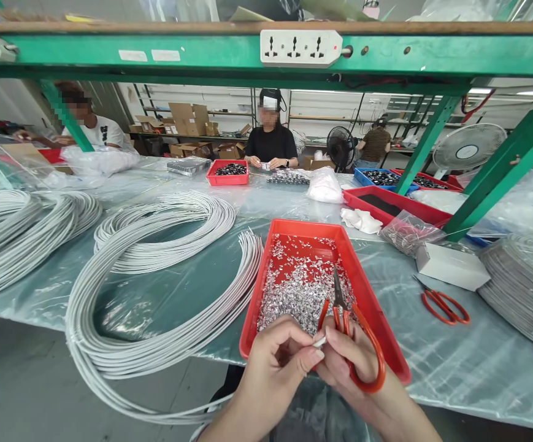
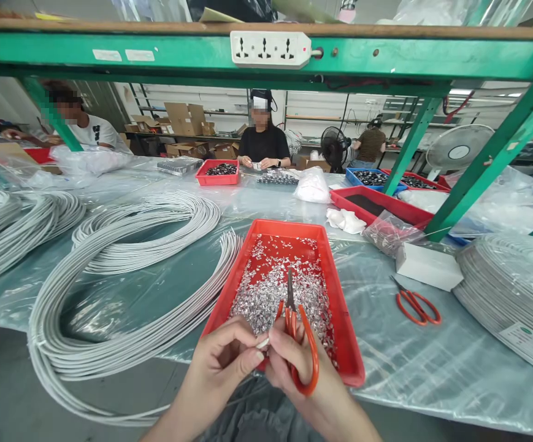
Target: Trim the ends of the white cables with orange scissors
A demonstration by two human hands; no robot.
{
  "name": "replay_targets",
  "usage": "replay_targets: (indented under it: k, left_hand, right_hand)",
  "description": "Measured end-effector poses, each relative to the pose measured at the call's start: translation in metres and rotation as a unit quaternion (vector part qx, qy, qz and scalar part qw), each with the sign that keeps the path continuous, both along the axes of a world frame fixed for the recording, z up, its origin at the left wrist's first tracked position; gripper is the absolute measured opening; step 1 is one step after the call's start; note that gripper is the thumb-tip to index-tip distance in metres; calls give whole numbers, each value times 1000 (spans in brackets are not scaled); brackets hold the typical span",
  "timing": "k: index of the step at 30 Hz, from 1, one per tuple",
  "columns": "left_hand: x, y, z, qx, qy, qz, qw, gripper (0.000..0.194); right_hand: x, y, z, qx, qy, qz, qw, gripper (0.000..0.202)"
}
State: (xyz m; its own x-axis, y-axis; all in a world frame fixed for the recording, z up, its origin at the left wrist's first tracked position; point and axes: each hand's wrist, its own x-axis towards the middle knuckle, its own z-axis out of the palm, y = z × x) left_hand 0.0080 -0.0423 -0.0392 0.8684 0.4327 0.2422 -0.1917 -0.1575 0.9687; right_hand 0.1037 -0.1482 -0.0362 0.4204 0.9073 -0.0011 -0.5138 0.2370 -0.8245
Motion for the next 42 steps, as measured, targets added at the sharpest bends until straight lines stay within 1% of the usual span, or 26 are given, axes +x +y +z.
replay_targets:
  k: [2,4,6,8,10,13,15,17,20,22,24,25,27,29,30,33,36,39,42]
  left_hand:
    - [3,-1,-1,-25,-17,-1,1000,25]
    - [5,-1,-2,-30,-29,-2,999,25]
    - [5,-1,-2,-17,-34,4,999,25]
    - [5,-1,-2,12,-32,19,999,24]
    - [5,-1,-2,46,-25,41,998,24]
    - [5,-2,-1,101,-22,77,992,22]
    - [5,-3,-2,133,-30,95,986,20]
    - [4,-4,-2,160,-39,103,981,18]
    - [2,-4,-2,210,-49,113,970,15]
    - [2,-3,-1,249,-57,125,959,14]
    - [3,-3,1,257,-66,134,955,14]
    - [4,-3,1,241,-70,136,958,14]
    - [6,-3,2,177,-72,125,974,14]
    - [9,-3,0,98,-71,105,987,18]
    - [11,-3,-1,64,-71,94,991,20]
    - [12,-1,-3,-39,-59,27,997,31]
    - [10,0,-3,-131,-25,-71,988,34]
    - [6,1,-4,-173,10,-135,976,35]
    - [4,2,-9,-217,31,-203,954,39]
  right_hand:
    - [-3,1,0,14,56,27,998,47]
    - [-3,0,-1,25,96,56,993,50]
    - [-2,-1,-2,18,69,58,996,53]
    - [0,-3,-3,6,16,29,999,50]
    - [0,-4,-1,-12,-58,-33,998,38]
    - [-1,-6,5,-47,-174,-139,974,24]
    - [-3,-7,9,-70,-222,-178,956,21]
    - [-3,-9,11,-80,-226,-180,954,18]
    - [-2,-10,10,-80,-226,-177,955,19]
    - [-1,-10,7,-70,-227,-174,956,23]
    - [-2,-9,4,-44,-202,-153,966,29]
    - [-2,-8,2,-22,-160,-130,978,33]
    - [-4,-5,-1,26,-32,-74,996,34]
    - [-6,-1,-4,54,74,-22,996,27]
    - [-6,1,-5,58,97,-3,994,26]
    - [-5,4,-5,56,77,22,995,35]
    - [0,4,-4,47,29,5,998,37]
    - [5,3,-4,36,-16,2,999,31]
    - [6,2,-5,27,-38,15,999,32]
